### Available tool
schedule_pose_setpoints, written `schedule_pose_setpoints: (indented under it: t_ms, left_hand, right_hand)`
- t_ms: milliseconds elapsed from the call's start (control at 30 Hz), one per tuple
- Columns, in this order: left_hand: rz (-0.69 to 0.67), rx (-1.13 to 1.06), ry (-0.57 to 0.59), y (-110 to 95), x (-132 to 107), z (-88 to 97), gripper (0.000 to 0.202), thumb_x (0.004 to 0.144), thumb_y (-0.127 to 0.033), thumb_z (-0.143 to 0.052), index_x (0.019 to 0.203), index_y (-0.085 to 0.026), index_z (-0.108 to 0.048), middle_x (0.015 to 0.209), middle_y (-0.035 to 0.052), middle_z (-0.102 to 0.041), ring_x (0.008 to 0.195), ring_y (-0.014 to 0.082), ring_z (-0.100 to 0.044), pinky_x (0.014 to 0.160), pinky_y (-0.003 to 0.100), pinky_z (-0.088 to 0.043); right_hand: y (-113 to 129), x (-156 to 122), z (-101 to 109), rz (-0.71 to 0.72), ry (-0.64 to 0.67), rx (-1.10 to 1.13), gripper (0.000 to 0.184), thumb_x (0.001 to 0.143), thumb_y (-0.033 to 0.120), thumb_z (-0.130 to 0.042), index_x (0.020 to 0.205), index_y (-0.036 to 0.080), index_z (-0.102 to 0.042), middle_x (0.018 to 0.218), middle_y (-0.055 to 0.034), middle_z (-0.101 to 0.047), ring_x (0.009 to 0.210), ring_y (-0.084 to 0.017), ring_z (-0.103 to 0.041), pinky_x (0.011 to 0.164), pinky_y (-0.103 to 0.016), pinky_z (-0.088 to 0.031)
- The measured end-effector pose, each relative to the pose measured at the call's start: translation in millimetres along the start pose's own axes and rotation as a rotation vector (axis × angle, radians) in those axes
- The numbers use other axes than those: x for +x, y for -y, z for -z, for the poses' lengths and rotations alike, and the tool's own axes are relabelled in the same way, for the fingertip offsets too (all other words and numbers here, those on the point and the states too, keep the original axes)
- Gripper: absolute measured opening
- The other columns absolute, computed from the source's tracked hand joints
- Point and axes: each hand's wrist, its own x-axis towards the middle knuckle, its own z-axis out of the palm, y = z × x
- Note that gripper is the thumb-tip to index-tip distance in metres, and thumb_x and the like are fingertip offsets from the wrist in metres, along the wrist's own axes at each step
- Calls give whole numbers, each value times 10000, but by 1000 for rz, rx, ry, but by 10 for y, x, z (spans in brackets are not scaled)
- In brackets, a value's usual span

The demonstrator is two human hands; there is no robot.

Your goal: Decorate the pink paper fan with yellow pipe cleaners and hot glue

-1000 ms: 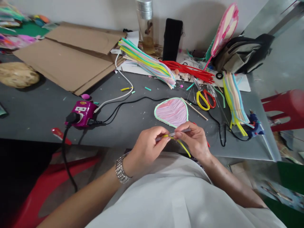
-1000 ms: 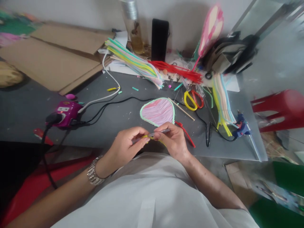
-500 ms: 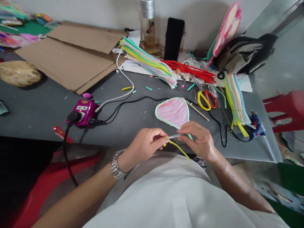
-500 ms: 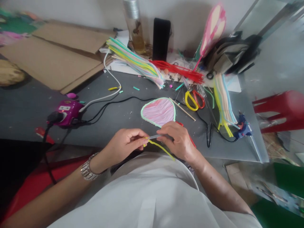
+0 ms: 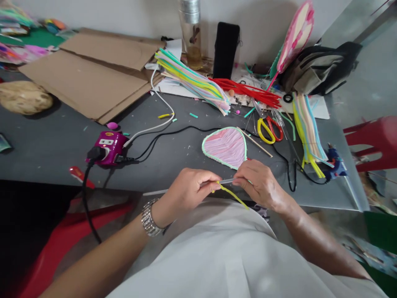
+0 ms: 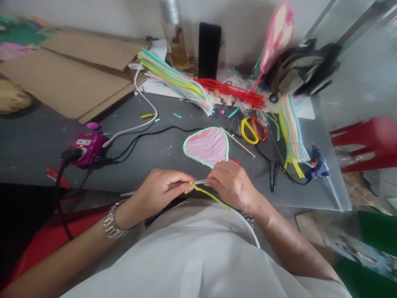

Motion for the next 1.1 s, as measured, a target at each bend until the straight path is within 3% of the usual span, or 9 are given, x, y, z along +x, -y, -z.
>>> schedule_pose_setpoints:
  t_ms: [200,333,500,600,767,933,1100]
  left_hand:
    - [8,-26,27,23,14,-37,140,925,-220,-660,913,-177,-793,804,2,-804,698,127,-699,669,228,-447]
    - [187,-331,123,-24,39,-20,140,909,-226,-654,870,-161,-772,774,15,-796,692,125,-709,659,208,-493]
    - [317,-613,203,-24,35,5,184,880,-295,-692,981,-142,-709,830,57,-792,718,143,-721,666,229,-552]
    - [341,-537,142,2,6,2,206,898,-349,-683,942,-148,-663,768,48,-760,624,123,-663,572,210,-509]
    - [222,-363,1,-3,-29,-19,176,920,-321,-647,911,-147,-675,714,2,-670,601,92,-598,556,185,-460]
    - [216,-341,-17,-30,-4,-21,146,903,-265,-600,859,-144,-670,675,-9,-642,573,93,-571,544,195,-446]
    - [208,-212,-71,-12,6,-50,96,821,-174,-554,782,-158,-640,701,2,-663,618,103,-552,557,198,-419]
  right_hand:
    - [24,-15,-111,5,-118,106,89,973,120,-619,922,193,-613,805,-40,-639,764,-174,-574,699,-317,-470]
    - [54,-2,-117,68,-175,108,96,958,104,-639,944,197,-625,812,-44,-658,767,-179,-599,701,-329,-501]
    - [48,11,-46,48,-213,84,97,943,109,-664,967,203,-659,827,-41,-692,783,-183,-642,728,-340,-525]
    - [32,1,-12,21,-244,61,103,930,110,-671,959,208,-685,845,-44,-708,807,-190,-672,741,-342,-536]
    - [18,-13,-1,4,-246,63,77,927,129,-687,949,203,-683,820,-34,-709,779,-183,-673,750,-343,-537]
    - [16,-21,-8,-25,-198,74,57,947,142,-674,930,196,-662,792,-25,-700,758,-177,-658,758,-350,-518]
    - [42,-14,-42,43,-224,23,57,942,137,-684,954,192,-675,809,-38,-704,783,-183,-652,734,-335,-513]
